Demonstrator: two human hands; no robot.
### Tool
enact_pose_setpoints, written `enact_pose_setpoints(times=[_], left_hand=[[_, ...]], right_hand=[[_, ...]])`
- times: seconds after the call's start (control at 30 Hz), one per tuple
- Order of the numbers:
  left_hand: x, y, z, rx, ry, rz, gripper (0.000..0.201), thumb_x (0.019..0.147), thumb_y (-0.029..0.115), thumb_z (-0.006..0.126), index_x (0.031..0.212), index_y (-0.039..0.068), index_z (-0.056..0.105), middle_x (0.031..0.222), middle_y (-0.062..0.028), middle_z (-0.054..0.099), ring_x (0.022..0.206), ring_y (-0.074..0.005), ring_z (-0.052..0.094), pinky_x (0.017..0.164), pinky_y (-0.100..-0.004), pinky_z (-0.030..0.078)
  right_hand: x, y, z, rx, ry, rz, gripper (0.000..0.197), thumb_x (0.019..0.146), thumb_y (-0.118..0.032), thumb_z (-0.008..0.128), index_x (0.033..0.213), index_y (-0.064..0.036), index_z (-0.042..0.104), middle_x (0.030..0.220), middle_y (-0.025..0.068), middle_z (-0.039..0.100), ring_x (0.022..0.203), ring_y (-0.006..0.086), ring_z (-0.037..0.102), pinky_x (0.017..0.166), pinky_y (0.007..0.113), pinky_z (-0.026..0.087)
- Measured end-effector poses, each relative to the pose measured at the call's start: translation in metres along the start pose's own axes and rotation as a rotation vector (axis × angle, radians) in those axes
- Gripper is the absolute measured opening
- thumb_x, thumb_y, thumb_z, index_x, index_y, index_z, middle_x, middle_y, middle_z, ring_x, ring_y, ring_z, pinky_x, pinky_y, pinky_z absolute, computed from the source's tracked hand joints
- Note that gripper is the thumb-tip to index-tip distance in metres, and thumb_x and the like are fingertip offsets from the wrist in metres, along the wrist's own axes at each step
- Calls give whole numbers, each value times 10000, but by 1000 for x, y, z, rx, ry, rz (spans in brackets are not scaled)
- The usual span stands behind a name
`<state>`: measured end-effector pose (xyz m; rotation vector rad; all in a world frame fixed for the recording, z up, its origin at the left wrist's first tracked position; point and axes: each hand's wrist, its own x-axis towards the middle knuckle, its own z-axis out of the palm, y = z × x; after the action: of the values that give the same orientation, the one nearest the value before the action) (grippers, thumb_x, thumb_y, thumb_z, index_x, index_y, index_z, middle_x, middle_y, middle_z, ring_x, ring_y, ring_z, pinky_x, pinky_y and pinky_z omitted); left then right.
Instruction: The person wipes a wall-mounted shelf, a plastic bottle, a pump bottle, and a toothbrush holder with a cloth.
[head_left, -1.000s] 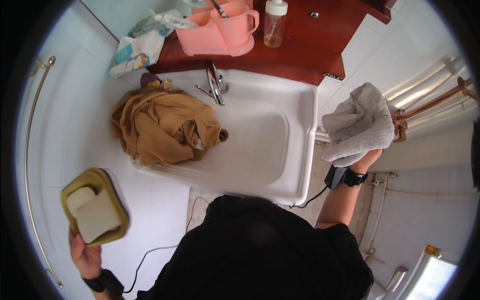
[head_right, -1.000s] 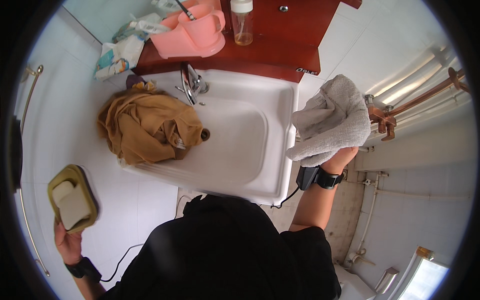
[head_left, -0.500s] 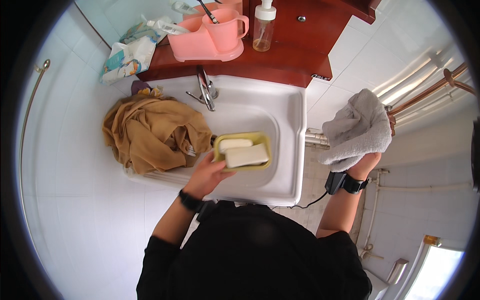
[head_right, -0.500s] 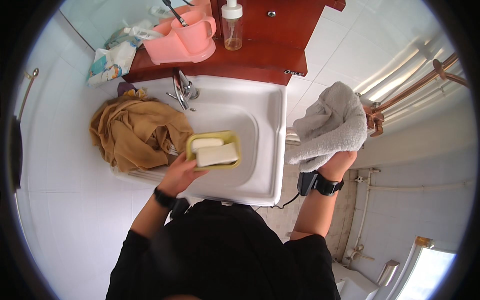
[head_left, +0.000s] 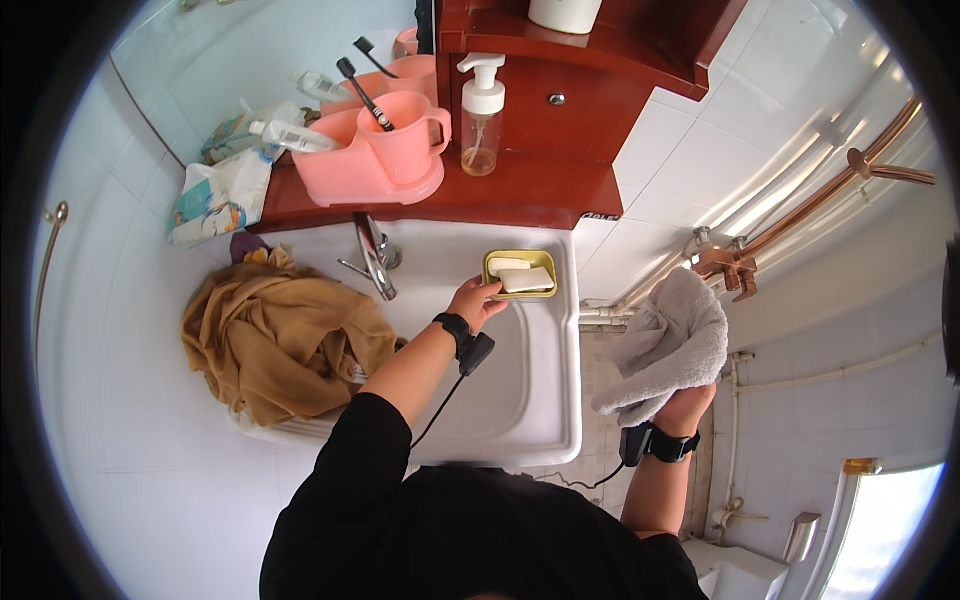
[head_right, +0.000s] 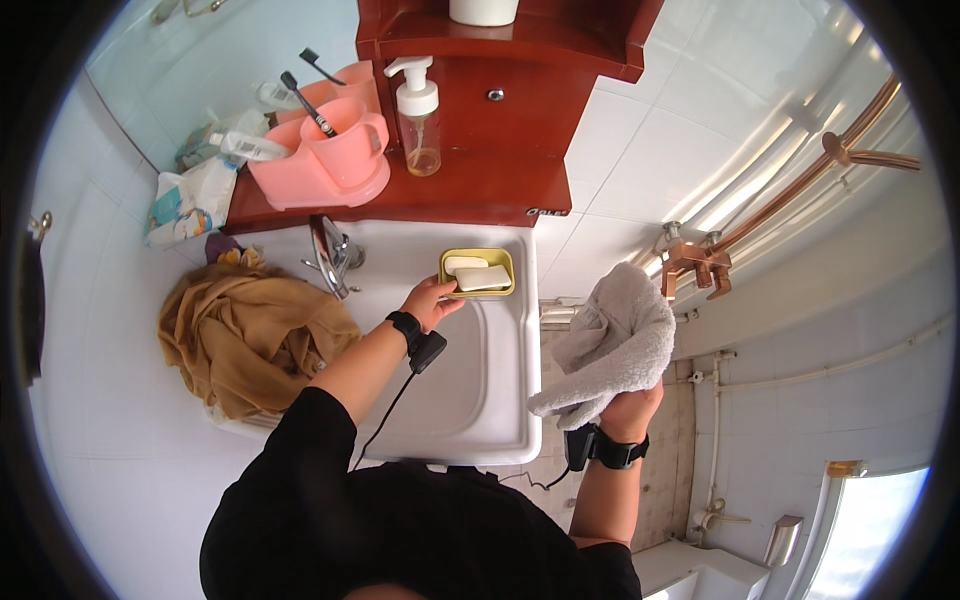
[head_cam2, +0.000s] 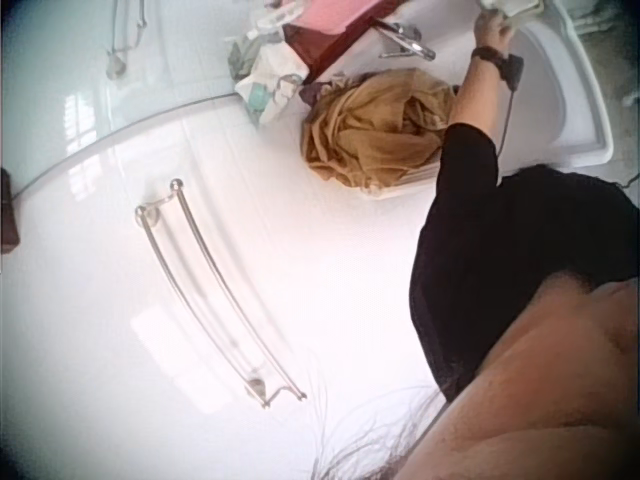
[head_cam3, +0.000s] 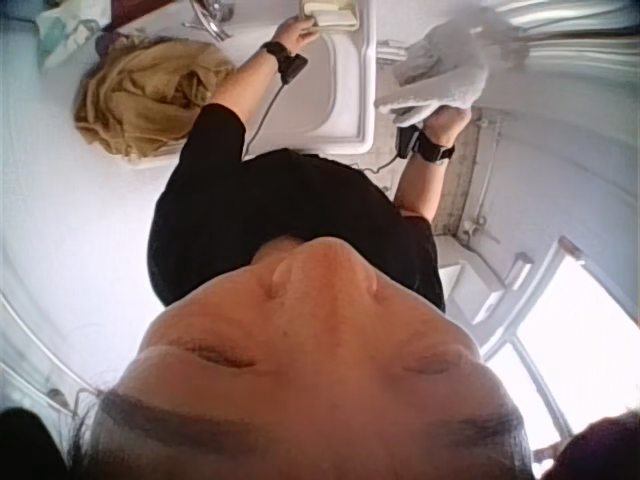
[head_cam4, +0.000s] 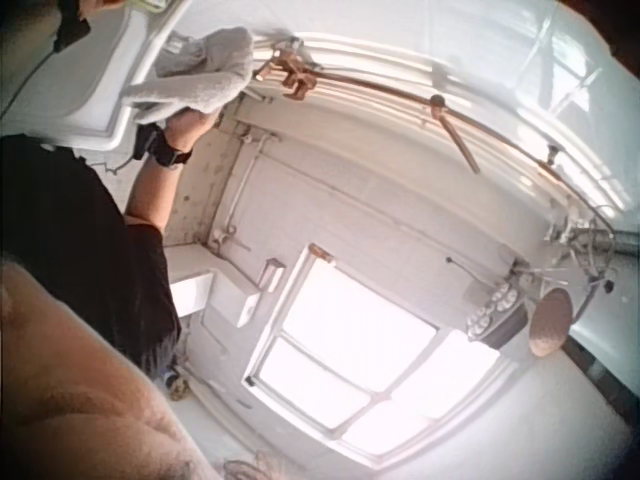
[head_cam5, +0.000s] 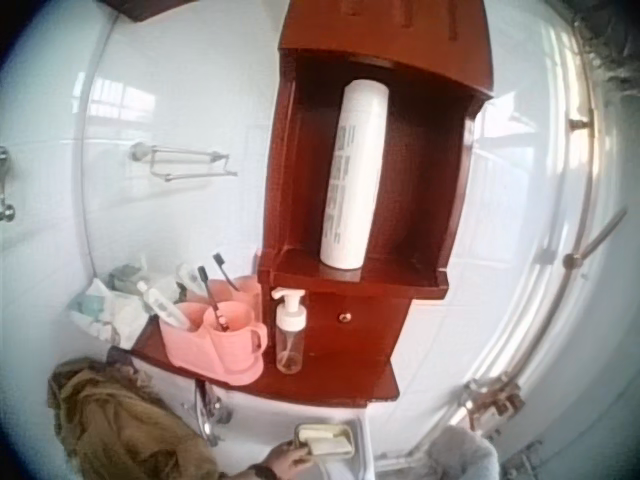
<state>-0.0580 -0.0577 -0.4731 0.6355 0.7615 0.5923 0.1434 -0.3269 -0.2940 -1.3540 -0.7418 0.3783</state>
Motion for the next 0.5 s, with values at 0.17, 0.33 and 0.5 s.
enact_pose_setpoints(times=[0.17, 0.33, 0.5], left_hand=[[16, -6, -1, 89, 91, 24, 319, 898, 194, 593, 1164, 34, 521, 1108, -74, 579, 1031, -188, 561, 971, -364, 454], [20, -10, 4, 165, 238, 51, 277, 896, 240, 611, 1063, 20, 586, 1055, -63, 604, 1004, -161, 570, 949, -320, 462], [11, -7, -8, 174, 225, 55, 269, 883, 291, 627, 904, 29, 570, 896, -15, 550, 854, -118, 545, 925, -284, 474]], right_hand=[[20, 6, 15, 221, -11, 53, 219, 891, -52, 526, 1098, 17, 530, 1010, 63, 587, 886, 150, 558, 775, 298, 478], [40, -2, 54, 317, -96, 45, 262, 909, -93, 480, 1148, 12, 499, 1026, 74, 575, 922, 161, 557, 796, 306, 479], [58, -5, 83, 647, -220, 233, 321, 890, -125, 447, 1182, 1, 490, 1063, 86, 579, 950, 190, 577, 821, 320, 476]])
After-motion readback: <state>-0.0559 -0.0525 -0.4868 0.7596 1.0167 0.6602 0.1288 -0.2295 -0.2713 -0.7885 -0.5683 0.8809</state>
